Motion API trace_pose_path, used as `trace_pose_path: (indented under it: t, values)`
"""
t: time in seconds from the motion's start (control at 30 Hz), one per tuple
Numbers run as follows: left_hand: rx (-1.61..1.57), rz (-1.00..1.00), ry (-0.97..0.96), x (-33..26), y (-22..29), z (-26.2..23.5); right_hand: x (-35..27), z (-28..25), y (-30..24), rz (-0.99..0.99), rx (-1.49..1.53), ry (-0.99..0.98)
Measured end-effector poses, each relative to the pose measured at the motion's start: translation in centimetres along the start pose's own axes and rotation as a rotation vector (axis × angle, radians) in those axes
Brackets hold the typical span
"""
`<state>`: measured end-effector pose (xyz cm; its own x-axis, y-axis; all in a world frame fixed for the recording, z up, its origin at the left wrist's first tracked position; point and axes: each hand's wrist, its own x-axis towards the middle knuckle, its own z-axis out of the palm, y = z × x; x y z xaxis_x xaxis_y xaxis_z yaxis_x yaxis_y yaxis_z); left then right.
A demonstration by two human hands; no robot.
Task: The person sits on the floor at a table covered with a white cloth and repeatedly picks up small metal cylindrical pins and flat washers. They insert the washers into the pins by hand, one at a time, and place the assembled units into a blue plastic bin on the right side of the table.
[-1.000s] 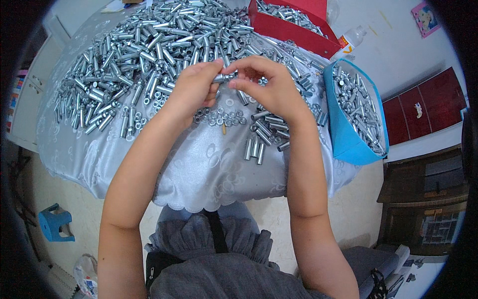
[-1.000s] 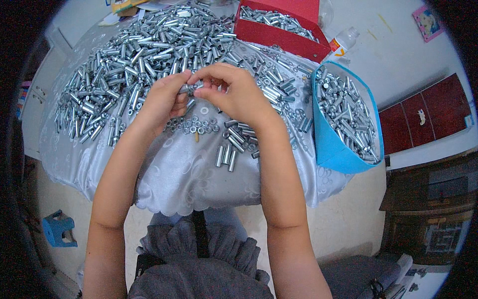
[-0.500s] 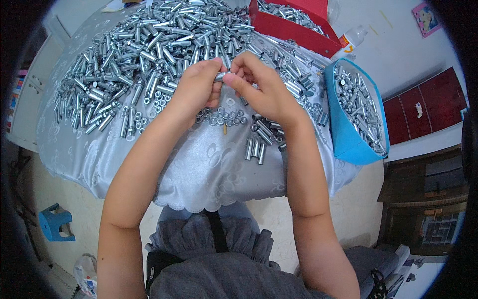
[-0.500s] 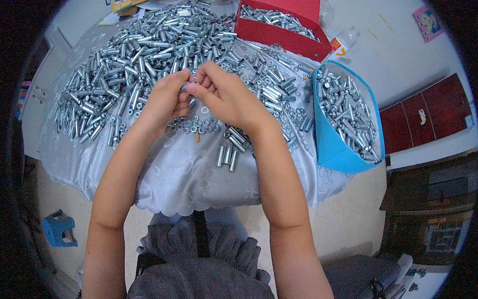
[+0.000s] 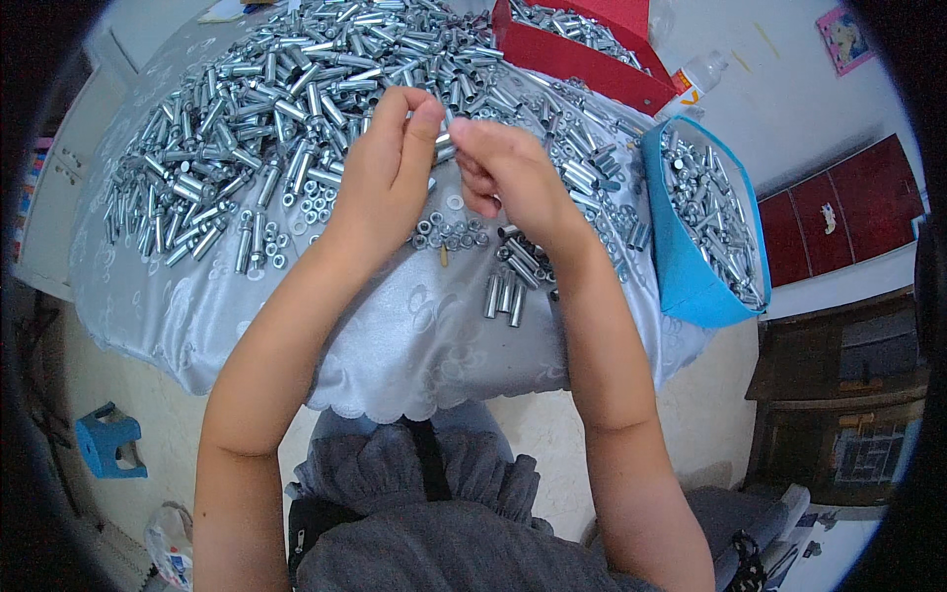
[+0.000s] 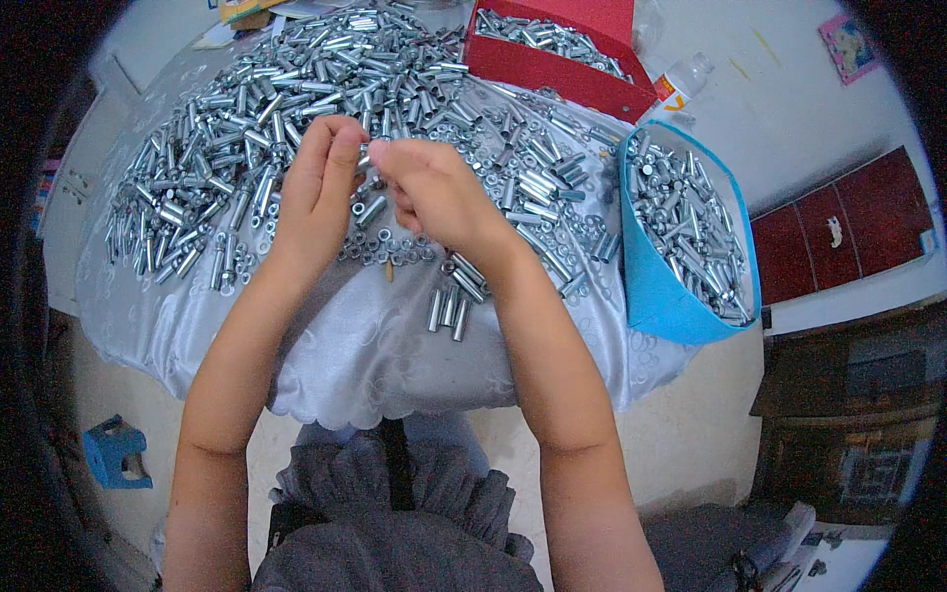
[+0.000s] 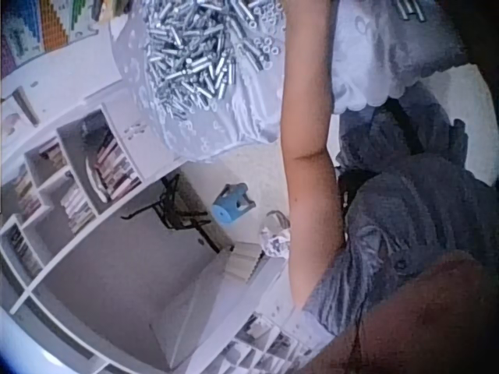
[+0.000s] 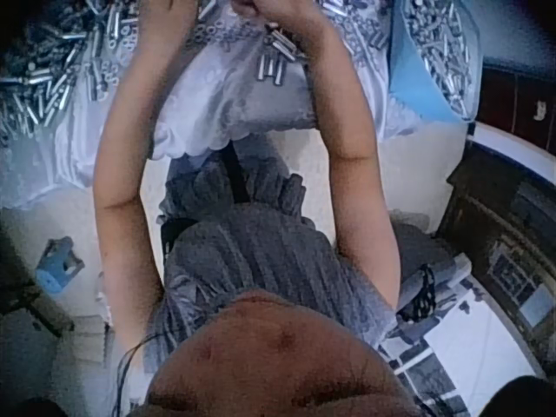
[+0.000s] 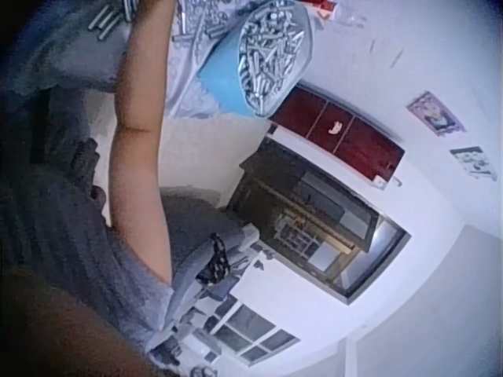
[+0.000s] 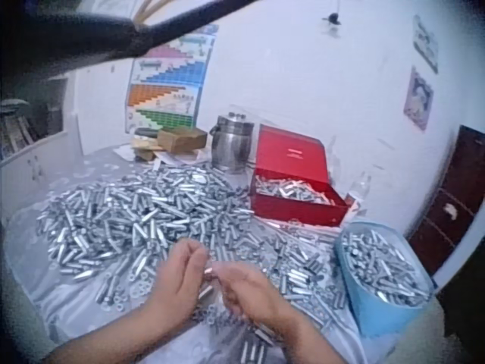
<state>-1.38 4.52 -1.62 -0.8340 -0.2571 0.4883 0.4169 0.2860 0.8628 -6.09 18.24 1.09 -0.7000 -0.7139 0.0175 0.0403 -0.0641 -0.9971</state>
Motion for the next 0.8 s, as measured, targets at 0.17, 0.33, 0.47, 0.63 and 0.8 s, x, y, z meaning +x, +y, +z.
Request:
trace_pose_path:
  t: [0.17,0.33,0.47,0.63,0.8]
  values:
    - [-0.249,-0.043,-0.207,-0.3,0.2,0.7,0.5,-1.1,-0.4,-0.147,0.017,0.366]
    - [-0.167,-0.314,-0.696,-0.4,2.5,-0.5,0.4,-3.4,-0.8,-0.232,0.117,0.496]
    - [-0.056,-0.260,-0.983,-0.8,2.1,-0.7,0.3,-3.2,-1.0,-0.231,0.103,0.525]
    - [-0.334,-0.293,-0.118,2.0,1.6,-1.9,0.2,-3.5,-1.2,-0.245,0.132,0.512]
    - [-0.341,-0.442,0.325,2.4,-0.4,-2.5,0.3,-3.9,-1.0,-0.258,0.143,0.509]
